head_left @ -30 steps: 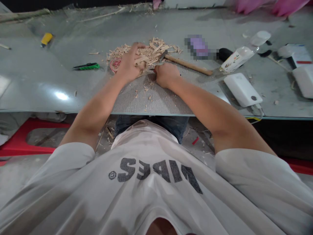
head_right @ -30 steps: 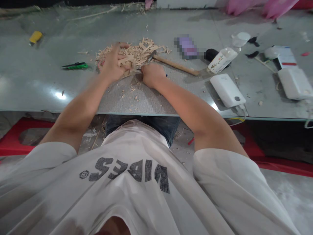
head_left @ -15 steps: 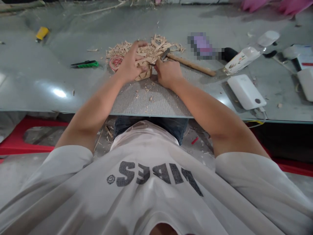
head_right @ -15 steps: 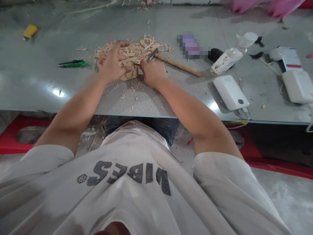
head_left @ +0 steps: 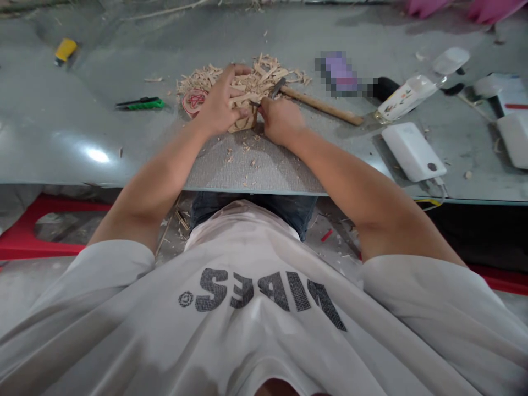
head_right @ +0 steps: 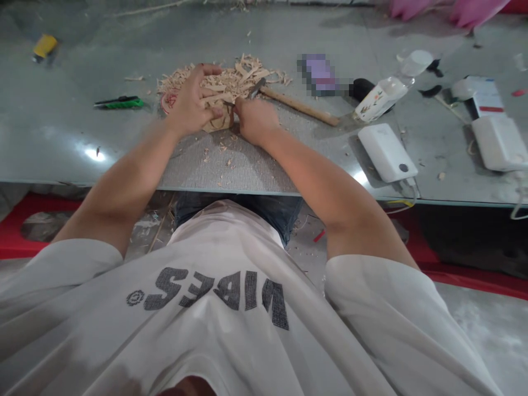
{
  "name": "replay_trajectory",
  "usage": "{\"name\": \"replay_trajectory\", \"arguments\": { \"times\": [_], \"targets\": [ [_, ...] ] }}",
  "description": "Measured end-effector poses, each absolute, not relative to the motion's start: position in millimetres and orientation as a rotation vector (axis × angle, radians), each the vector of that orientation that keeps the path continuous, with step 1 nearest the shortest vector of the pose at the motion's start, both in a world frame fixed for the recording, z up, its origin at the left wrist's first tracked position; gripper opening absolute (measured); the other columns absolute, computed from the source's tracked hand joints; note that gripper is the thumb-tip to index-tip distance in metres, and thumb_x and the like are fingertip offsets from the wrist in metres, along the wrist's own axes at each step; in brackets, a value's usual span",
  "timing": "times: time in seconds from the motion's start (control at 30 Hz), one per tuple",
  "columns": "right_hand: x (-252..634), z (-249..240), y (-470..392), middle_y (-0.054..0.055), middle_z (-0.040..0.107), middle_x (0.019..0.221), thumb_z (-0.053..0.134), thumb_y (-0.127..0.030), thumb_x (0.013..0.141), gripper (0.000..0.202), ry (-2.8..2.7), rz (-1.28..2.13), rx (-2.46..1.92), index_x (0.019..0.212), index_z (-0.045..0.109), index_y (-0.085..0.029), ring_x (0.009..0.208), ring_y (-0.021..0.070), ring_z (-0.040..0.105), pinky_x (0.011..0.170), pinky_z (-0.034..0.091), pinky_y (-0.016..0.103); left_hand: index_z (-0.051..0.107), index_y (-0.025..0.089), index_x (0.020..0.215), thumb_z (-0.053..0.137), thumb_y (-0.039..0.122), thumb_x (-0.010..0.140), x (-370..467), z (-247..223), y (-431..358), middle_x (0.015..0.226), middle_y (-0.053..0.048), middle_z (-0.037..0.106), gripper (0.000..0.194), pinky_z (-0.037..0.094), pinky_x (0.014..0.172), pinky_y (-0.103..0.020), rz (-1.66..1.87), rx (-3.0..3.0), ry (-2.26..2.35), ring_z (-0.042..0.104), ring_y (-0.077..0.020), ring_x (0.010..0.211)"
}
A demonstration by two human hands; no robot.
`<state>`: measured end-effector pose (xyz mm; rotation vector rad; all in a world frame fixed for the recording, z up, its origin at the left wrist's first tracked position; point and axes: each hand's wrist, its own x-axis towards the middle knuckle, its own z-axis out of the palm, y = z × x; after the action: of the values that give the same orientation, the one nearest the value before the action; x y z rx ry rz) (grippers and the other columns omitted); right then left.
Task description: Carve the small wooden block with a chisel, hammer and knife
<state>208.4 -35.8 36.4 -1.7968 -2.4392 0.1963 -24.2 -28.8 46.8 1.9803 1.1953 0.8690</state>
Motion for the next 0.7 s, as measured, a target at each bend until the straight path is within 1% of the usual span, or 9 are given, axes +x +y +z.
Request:
{"name": "replay_trajectory", "arguments": {
  "times": [0.1,0.2,0.27,0.37,0.5,0.57,0.6,0.67,0.7],
  "targets": [
    [208,36,-33,0.027,0.088,0.16,0.057,-0.04,0.13,0.046,-2.481,0.24,-1.798,0.163,0.085,-0.025,0.147,0.0496,0.081,0.121,0.061,0.061,0.049,0.048,0.168,0.09,0.064,0.076,-30,45,-26,0.193,0.015,0.061,0.102,0.058,0.15,-0.065,0.822,1.983,1.181,0.067,-0.0309,0.168],
    [208,35,-30,0.027,0.088,0.159,0.064,-0.039,0.128,0.042,-2.527,0.26,-1.777,0.158,0.088,-0.024,0.145,0.0493,0.081,0.121,0.06,0.061,0.048,0.046,0.167,0.091,0.066,0.077,-35,44,-23,0.195,0.012,0.06,0.101,0.061,0.147,-0.063,0.846,1.976,1.171,0.072,-0.0301,0.161],
    [209,34,-31,0.025,0.089,0.158,0.059,-0.039,0.13,0.044,-2.525,0.237,-1.763,0.16,0.087,-0.025,0.144,0.0473,0.081,0.119,0.06,0.058,0.05,0.044,0.163,0.091,0.065,0.078,-36,43,-22,0.198,0.01,0.056,0.097,0.064,0.145,-0.06,0.876,1.977,1.186,0.075,-0.0265,0.151],
    [210,36,-36,0.023,0.091,0.153,0.047,-0.043,0.133,0.051,-2.525,0.189,-1.74,0.163,0.084,-0.027,0.144,0.0465,0.081,0.116,0.06,0.057,0.049,0.043,0.165,0.09,0.065,0.079,-35,42,-21,0.199,0.008,0.052,0.098,0.062,0.146,-0.058,0.87,2.002,1.195,0.074,-0.0251,0.148],
    [221,51,-37,0.018,0.091,0.157,0.035,-0.047,0.133,0.058,-2.458,0.116,-1.709,0.168,0.079,-0.033,0.149,0.046,0.079,0.119,0.06,0.058,0.053,0.046,0.165,0.089,0.07,0.078,-32,45,-25,0.197,0.012,0.055,0.098,0.061,0.143,-0.061,0.892,1.956,1.24,0.074,-0.0263,0.147],
    [234,64,-35,0.019,0.091,0.157,0.016,-0.049,0.134,0.073,-2.29,0.067,-1.664,0.17,0.077,-0.031,0.146,0.0422,0.081,0.119,0.062,0.054,0.054,0.049,0.17,0.089,0.079,0.077,-31,49,-29,0.197,0.015,0.057,0.104,0.06,0.141,-0.063,0.873,1.93,1.289,0.071,-0.0273,0.153],
    [244,71,-35,0.021,0.09,0.154,-0.001,-0.051,0.133,0.09,-2.174,0.011,-1.618,0.17,0.078,-0.028,0.142,0.0408,0.083,0.118,0.063,0.052,0.054,0.05,0.173,0.089,0.087,0.076,-31,51,-31,0.197,0.015,0.057,0.109,0.06,0.14,-0.064,0.847,1.932,1.311,0.068,-0.0272,0.158],
    [266,85,-36,0.027,0.09,0.145,-0.037,-0.063,0.119,0.138,-1.891,-0.171,-1.517,0.166,0.087,-0.024,0.135,0.0422,0.085,0.116,0.064,0.052,0.054,0.051,0.179,0.086,0.103,0.073,-30,54,-36,0.198,0.014,0.056,0.123,0.059,0.135,-0.063,0.812,1.948,1.34,0.064,-0.0255,0.164],
    [278,90,-39,0.029,0.088,0.145,-0.047,-0.075,0.108,0.157,-1.759,-0.241,-1.476,0.16,0.093,-0.027,0.138,0.0454,0.085,0.113,0.063,0.055,0.054,0.051,0.181,0.083,0.11,0.07,-30,55,-37,0.198,0.014,0.056,0.129,0.06,0.133,-0.061,0.804,1.953,1.342,0.062,-0.0243,0.165]
  ]
}}
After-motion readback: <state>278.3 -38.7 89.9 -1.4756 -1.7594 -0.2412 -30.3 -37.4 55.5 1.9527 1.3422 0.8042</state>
